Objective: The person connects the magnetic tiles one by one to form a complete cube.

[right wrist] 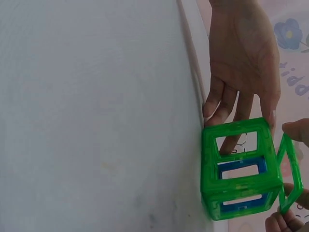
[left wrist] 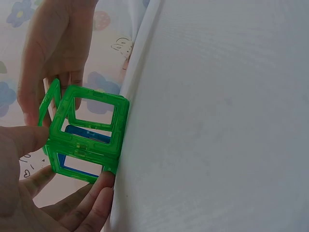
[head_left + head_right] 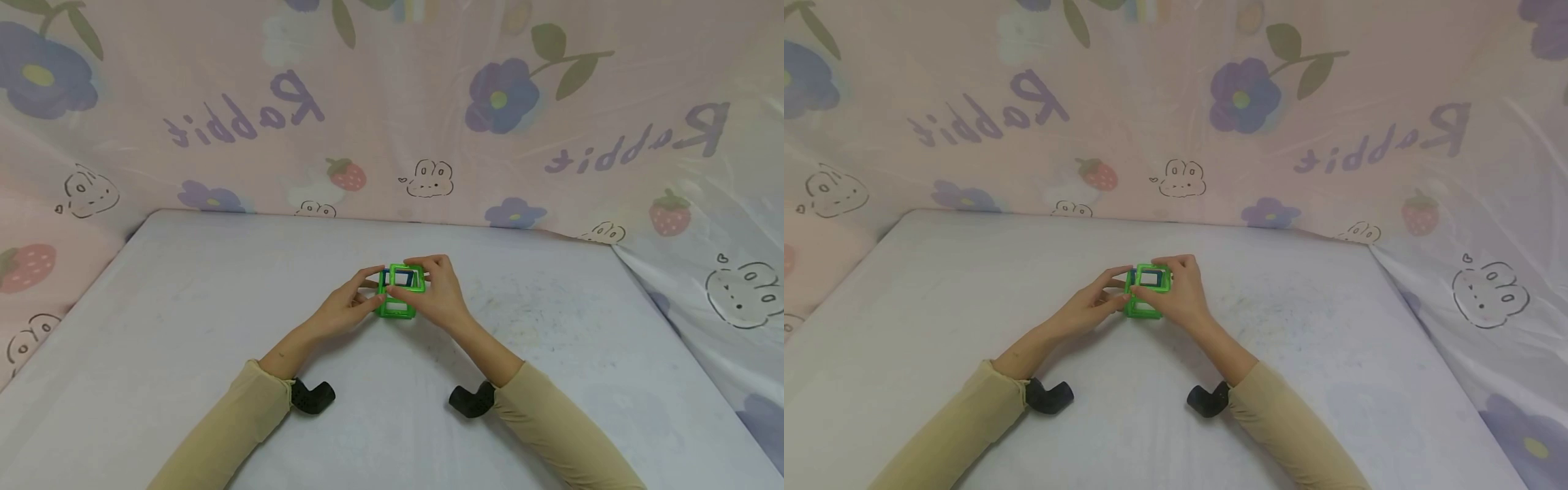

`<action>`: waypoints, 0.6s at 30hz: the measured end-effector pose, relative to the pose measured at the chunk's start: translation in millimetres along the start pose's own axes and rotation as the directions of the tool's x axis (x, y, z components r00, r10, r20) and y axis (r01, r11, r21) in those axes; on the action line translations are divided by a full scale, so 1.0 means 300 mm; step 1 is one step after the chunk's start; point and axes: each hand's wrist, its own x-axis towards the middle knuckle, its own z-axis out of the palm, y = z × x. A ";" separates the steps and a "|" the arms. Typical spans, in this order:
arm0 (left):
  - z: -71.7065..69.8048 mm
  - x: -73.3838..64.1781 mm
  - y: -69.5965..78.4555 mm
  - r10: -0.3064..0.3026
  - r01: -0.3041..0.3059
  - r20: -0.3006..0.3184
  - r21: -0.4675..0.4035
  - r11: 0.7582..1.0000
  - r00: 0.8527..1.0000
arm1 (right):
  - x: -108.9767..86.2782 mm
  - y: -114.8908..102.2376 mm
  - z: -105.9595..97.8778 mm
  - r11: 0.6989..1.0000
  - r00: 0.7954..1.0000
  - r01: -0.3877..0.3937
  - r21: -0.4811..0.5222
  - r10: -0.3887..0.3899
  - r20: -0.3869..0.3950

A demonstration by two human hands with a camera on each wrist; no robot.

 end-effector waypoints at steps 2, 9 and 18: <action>0.000 -0.001 0.001 -0.002 0.002 0.001 -0.001 1.000 1.000 | 0.000 -0.002 0.003 1.000 1.000 0.009 0.000 -0.009 -0.001; -0.003 -0.004 0.003 -0.004 0.004 -0.001 -0.001 1.000 1.000 | 0.004 -0.004 0.015 0.998 0.998 0.056 -0.011 -0.056 0.003; -0.004 -0.004 0.002 0.002 -0.001 -0.006 0.006 1.000 1.000 | 0.007 -0.005 0.026 0.998 0.998 0.058 -0.018 -0.058 0.003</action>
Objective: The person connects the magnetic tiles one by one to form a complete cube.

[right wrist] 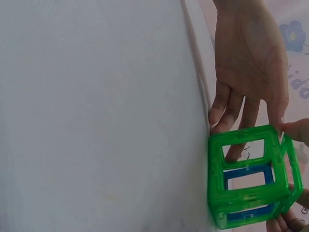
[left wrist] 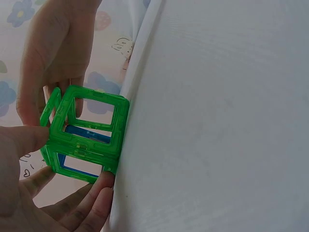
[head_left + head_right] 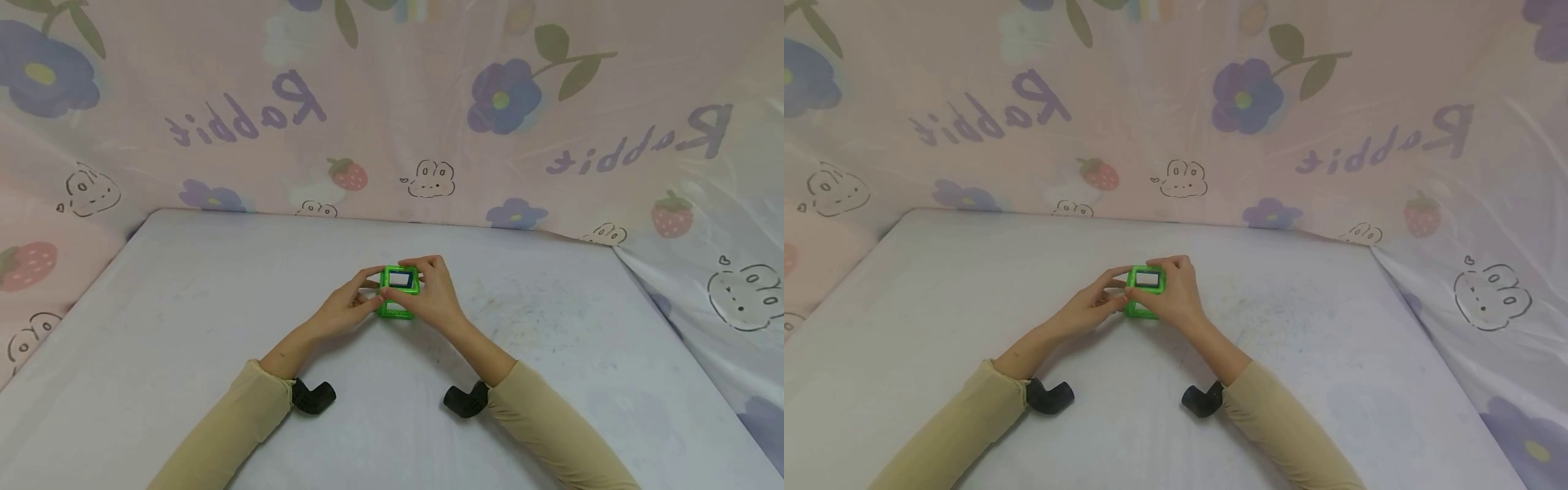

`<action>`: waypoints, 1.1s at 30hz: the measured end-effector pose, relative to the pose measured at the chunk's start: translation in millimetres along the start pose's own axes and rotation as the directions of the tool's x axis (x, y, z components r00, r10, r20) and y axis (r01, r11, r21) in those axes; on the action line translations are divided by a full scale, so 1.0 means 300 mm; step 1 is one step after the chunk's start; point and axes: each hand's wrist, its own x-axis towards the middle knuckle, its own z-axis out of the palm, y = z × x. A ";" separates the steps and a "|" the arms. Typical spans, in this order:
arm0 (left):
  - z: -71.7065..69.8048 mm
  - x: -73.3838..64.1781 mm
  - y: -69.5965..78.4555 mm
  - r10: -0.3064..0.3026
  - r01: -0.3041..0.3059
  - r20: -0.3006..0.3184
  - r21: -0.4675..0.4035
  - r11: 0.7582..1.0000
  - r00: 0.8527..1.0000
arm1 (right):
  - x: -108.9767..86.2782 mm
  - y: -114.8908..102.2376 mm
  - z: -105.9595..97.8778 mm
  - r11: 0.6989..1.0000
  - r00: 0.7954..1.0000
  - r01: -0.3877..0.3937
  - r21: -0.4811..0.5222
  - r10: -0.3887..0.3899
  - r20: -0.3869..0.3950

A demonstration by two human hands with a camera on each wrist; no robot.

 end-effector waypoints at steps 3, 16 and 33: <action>0.000 0.000 0.000 0.000 0.000 0.002 -0.002 1.000 1.000 | 0.001 0.005 0.004 1.000 1.000 0.003 -0.001 -0.003 -0.006; 0.002 0.003 -0.003 -0.008 0.008 0.003 0.005 1.000 1.000 | -0.004 0.019 0.008 1.000 1.000 0.016 0.004 -0.016 -0.006; 0.008 0.004 -0.001 -0.029 0.029 0.000 0.010 1.000 1.000 | -0.014 0.090 -0.075 0.978 0.966 0.193 0.074 -0.203 0.162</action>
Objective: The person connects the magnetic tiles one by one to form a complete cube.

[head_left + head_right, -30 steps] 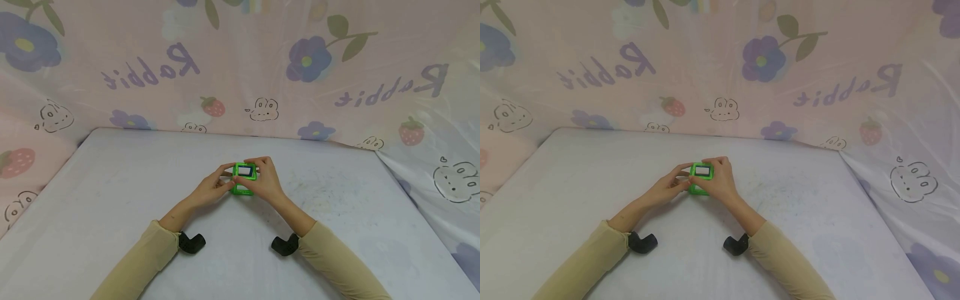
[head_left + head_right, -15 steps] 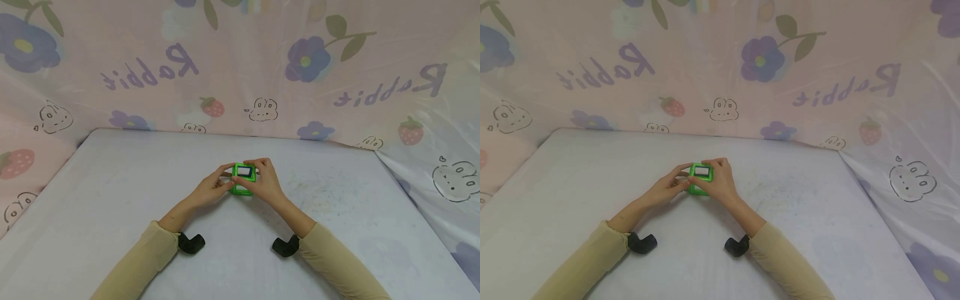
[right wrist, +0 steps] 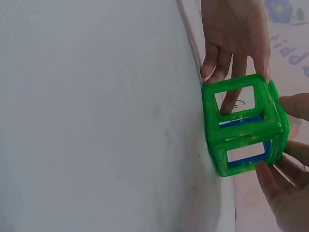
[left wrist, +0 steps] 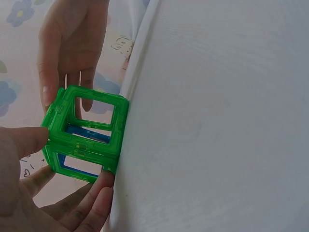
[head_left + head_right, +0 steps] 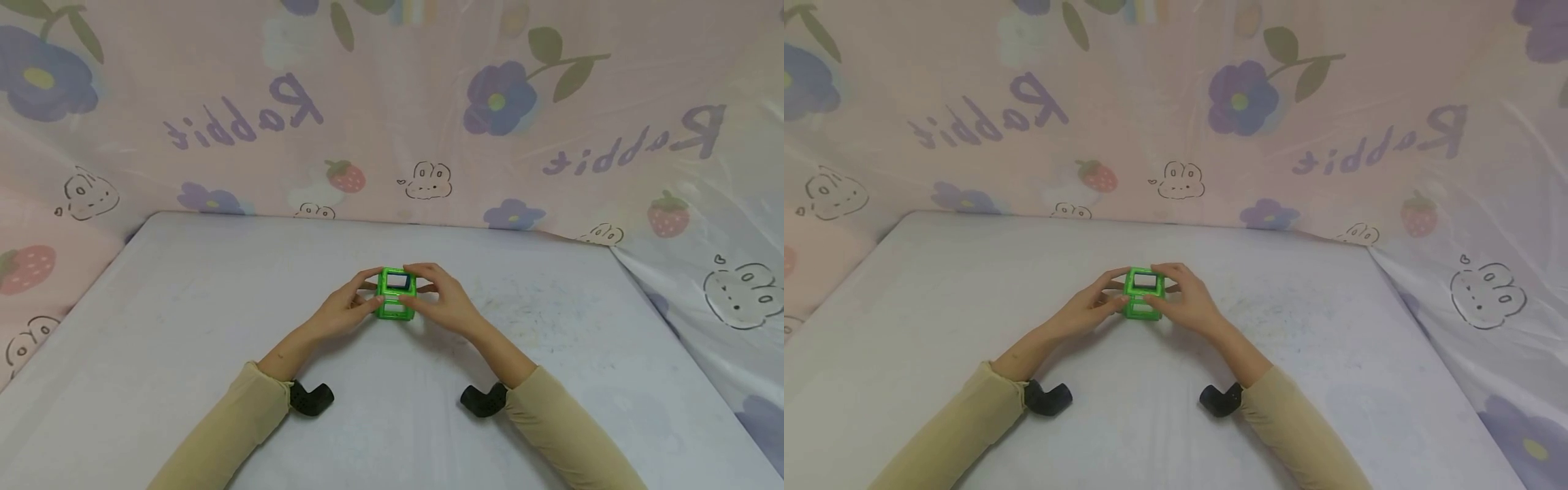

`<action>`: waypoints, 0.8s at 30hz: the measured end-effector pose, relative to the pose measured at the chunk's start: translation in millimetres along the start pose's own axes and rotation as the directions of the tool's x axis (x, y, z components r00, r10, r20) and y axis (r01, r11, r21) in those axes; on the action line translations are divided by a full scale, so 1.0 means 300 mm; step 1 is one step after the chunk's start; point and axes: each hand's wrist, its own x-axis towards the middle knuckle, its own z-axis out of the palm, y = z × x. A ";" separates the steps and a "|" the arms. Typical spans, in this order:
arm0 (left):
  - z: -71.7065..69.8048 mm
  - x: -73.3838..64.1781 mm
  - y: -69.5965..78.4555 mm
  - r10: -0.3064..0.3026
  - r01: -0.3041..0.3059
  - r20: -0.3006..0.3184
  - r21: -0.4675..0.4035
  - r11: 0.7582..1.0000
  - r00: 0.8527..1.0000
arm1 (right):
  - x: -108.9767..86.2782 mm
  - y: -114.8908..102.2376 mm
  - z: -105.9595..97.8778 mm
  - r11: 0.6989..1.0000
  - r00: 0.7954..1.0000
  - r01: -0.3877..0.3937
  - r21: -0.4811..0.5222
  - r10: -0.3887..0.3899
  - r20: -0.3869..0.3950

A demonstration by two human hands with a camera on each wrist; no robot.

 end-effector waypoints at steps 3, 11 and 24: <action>0.000 0.000 -0.001 0.003 -0.003 0.001 0.006 1.000 1.000 | 0.001 0.008 -0.006 1.000 1.000 0.009 0.014 -0.009 0.008; -0.005 -0.002 -0.003 0.016 -0.016 0.010 0.015 1.000 1.000 | 0.005 0.012 -0.014 0.999 1.000 -0.016 0.028 0.016 0.002; -0.009 -0.007 -0.006 0.022 -0.021 0.025 -0.026 0.999 0.999 | 0.015 0.035 -0.024 0.998 0.999 -0.022 0.053 0.021 0.034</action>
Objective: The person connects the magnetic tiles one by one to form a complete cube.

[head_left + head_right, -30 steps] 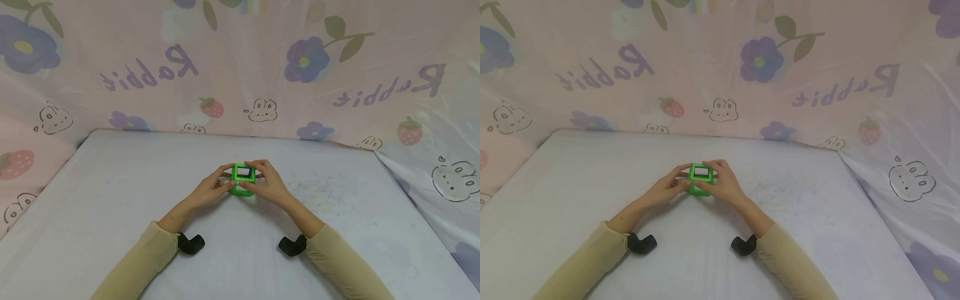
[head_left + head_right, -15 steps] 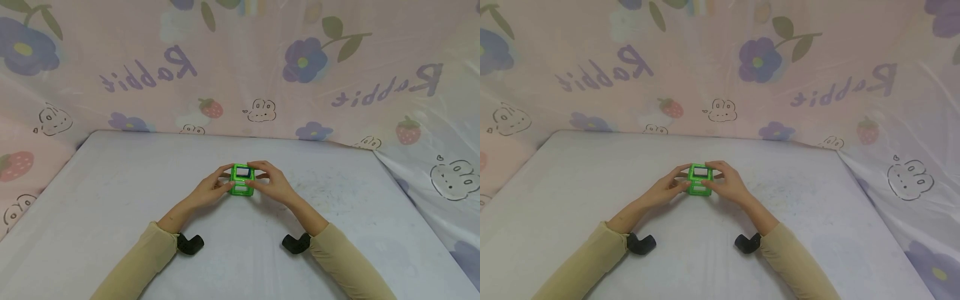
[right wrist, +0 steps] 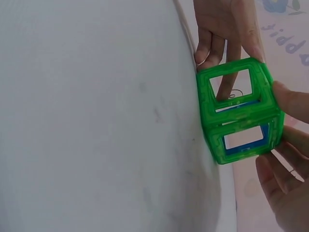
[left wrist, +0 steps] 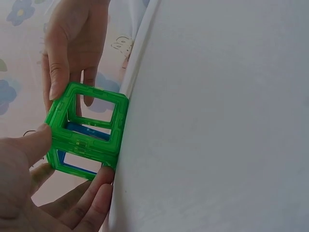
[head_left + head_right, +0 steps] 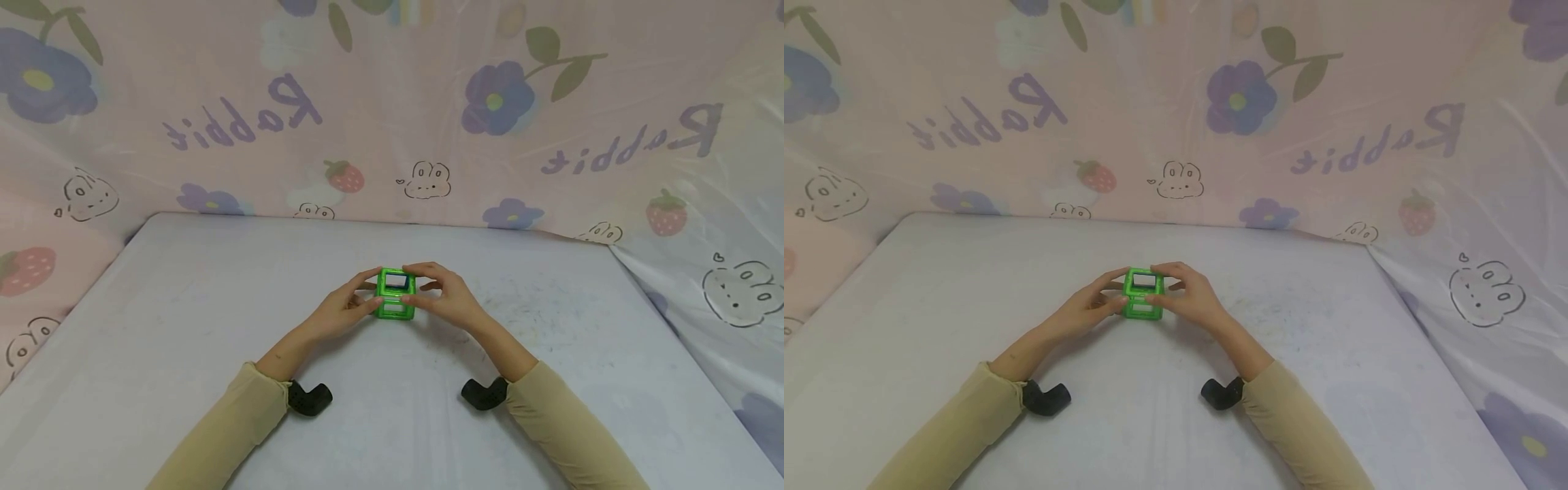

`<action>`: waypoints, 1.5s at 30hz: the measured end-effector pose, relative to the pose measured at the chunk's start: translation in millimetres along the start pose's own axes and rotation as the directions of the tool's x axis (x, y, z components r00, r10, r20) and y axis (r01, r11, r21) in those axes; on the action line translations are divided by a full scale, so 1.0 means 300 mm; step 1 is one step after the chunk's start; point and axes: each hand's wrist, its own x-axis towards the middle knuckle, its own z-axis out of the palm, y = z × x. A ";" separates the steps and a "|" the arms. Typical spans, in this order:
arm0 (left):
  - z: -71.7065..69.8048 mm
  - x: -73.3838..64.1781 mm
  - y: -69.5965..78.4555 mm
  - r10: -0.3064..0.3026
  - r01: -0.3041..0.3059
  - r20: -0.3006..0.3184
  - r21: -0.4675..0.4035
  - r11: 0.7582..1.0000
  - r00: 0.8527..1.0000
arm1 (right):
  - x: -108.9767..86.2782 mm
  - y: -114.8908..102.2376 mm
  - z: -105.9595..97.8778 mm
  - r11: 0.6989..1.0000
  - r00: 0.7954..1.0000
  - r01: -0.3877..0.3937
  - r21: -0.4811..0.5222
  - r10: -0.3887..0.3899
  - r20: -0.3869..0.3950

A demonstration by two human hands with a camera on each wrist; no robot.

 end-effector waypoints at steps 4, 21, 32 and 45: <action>0.001 -0.001 -0.001 -0.003 0.003 -0.003 -0.004 1.000 1.000 | -0.001 0.002 -0.003 1.000 1.000 0.001 0.015 -0.002 0.012; 0.001 -0.005 0.000 -0.030 0.030 -0.007 0.019 0.999 1.000 | -0.012 0.034 -0.010 0.990 0.995 0.074 0.119 -0.080 0.051; -0.005 -0.002 -0.004 -0.015 0.015 0.002 0.014 1.000 1.000 | -0.011 0.023 -0.007 0.987 0.996 0.071 0.144 -0.078 0.043; -0.005 -0.001 -0.006 -0.034 0.034 0.009 0.033 0.999 0.999 | -0.021 0.048 0.003 0.967 0.993 0.064 0.246 -0.085 0.078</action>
